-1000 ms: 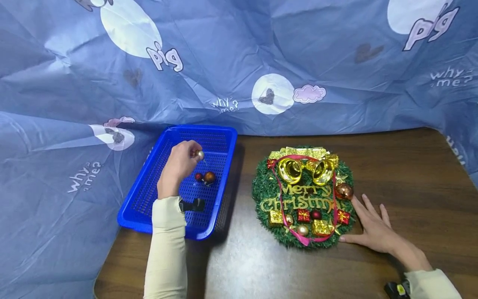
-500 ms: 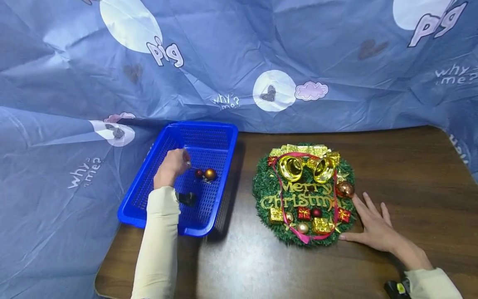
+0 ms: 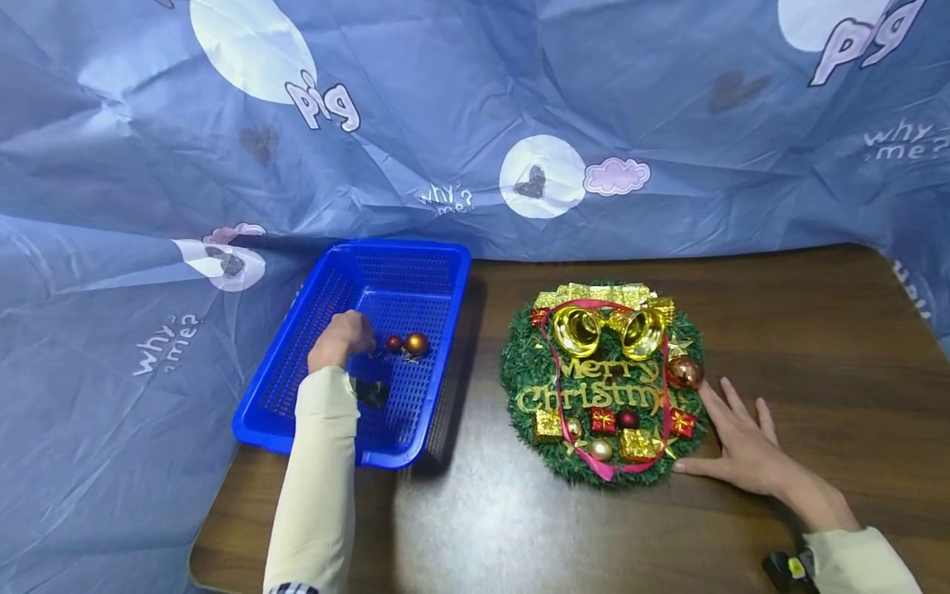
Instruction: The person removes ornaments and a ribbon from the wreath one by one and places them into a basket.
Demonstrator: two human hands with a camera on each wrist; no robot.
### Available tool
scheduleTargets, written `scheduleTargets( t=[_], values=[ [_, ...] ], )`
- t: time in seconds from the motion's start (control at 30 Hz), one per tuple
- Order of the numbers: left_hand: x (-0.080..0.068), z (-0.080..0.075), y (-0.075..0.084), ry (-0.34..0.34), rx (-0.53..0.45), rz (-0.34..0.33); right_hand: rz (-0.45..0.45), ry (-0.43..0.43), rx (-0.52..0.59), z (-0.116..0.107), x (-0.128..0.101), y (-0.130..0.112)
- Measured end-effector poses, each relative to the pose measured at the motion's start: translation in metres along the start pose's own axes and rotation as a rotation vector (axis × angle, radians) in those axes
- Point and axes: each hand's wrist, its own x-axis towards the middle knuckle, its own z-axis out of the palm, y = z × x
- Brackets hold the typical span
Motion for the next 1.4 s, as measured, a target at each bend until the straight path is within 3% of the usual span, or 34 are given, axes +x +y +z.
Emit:
scheduleTargets(
  t=[0.17,0.23,0.33,0.53,0.73,0.93,1.4],
  values=[
    [-0.001,0.001,-0.007,0.011,0.000,-0.011,-0.003,-0.007,0.007,0.001,0.000,0.000],
    [-0.007,-0.002,-0.007,0.045,-0.012,-0.018,-0.006,-0.009,0.007,0.002,0.000,-0.001],
    [-0.021,-0.014,0.004,0.139,-0.049,0.023,-0.005,-0.009,0.007,0.002,0.000,0.000],
    [-0.053,-0.032,0.052,0.291,-0.104,0.251,-0.001,-0.002,-0.007,-0.001,0.000,0.002],
    [-0.084,-0.023,0.101,0.349,-0.131,0.478,-0.006,-0.005,-0.013,-0.001,0.000,0.002],
    [-0.100,-0.002,0.134,0.323,-0.124,0.648,-0.002,-0.011,-0.007,-0.002,0.000,0.001],
    [-0.116,0.052,0.191,0.186,-0.017,0.853,-0.007,-0.018,-0.008,-0.002,0.000,0.003]
  ],
)
